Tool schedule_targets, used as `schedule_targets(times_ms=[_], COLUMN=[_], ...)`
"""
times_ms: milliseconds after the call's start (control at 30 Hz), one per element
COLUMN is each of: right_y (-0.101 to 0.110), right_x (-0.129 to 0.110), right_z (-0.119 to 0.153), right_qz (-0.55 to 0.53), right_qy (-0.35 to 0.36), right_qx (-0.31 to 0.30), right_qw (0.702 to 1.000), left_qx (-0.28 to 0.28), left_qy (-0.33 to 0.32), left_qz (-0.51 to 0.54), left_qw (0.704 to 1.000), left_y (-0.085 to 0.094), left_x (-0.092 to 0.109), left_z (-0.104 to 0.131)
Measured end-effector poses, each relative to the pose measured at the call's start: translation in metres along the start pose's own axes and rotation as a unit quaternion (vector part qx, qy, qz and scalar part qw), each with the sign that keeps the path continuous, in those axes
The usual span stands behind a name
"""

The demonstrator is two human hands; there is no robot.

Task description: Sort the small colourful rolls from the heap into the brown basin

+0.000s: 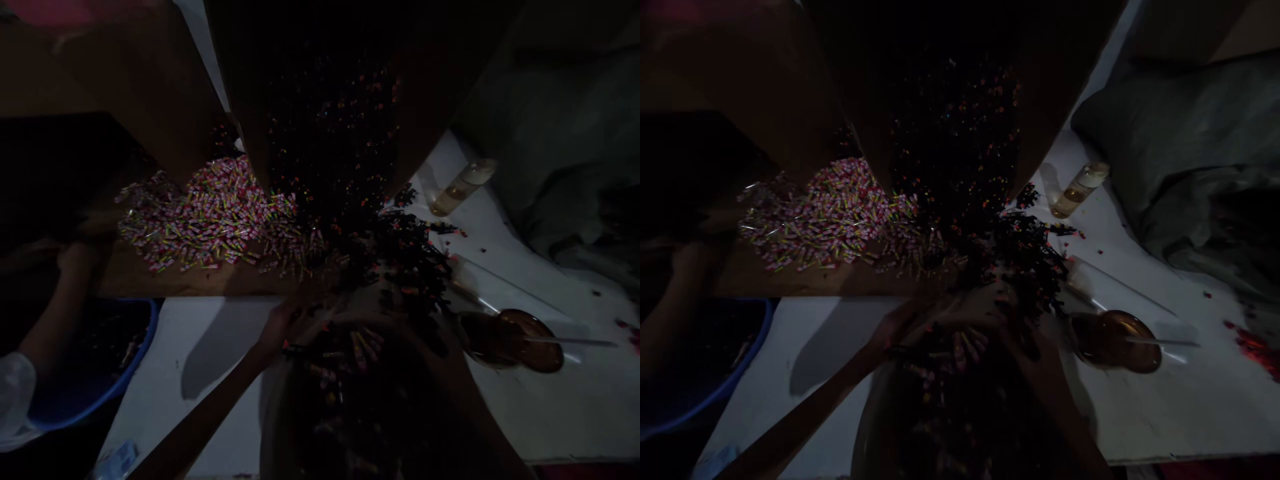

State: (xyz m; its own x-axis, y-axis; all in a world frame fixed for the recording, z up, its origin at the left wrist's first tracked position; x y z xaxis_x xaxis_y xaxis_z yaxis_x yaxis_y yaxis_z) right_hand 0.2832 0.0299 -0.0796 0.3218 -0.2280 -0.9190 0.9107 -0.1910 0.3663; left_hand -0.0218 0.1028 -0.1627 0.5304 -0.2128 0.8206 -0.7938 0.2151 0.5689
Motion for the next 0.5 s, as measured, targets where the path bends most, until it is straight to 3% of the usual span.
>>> schedule_targets(times_ms=[133,200,267,333,400,500], right_y=[-0.011,-0.030,-0.051,-0.065,-0.067,-0.055], right_x=[-0.025,-0.037,-0.044,-0.046,-0.040,-0.024], right_z=[-0.020,-0.036,-0.053,-0.068,-0.079,-0.088], right_qz=[-0.088,-0.158,-0.237,-0.249,-0.235,-0.195], right_qy=[-0.013,-0.029,-0.051,-0.060,-0.059,-0.044], right_qx=[0.013,-0.013,-0.033,-0.026,0.009,0.084], right_qw=[0.996,0.987,0.970,0.966,0.970,0.976], left_qx=[0.112,0.142,0.118,0.038,-0.009,-0.018], left_qy=[0.073,0.094,0.088,0.037,-0.039,-0.084], left_qz=[0.020,0.106,0.185,0.222,0.212,0.139], left_qw=[0.991,0.980,0.972,0.974,0.977,0.987], left_y=[0.019,0.020,0.013,0.005,0.002,0.001], left_x=[0.038,0.067,0.096,0.119,0.123,0.090], left_z=[-0.032,-0.053,-0.075,-0.097,-0.112,-0.116])
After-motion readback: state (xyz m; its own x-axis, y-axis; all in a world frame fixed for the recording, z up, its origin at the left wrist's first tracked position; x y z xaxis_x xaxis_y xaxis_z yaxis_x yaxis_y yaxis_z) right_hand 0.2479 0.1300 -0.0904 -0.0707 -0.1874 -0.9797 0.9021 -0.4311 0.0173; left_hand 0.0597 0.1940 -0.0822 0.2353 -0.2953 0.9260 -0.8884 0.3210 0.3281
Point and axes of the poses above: each hand's wrist, its own z-axis away from the middle knuckle, its own y-axis out of the back of the hand, x = y × z, the point moved 3 cm from there along -z, towards the middle knuckle, and after that the axes turned 7 degrees about -z, right-handed, at the moved point
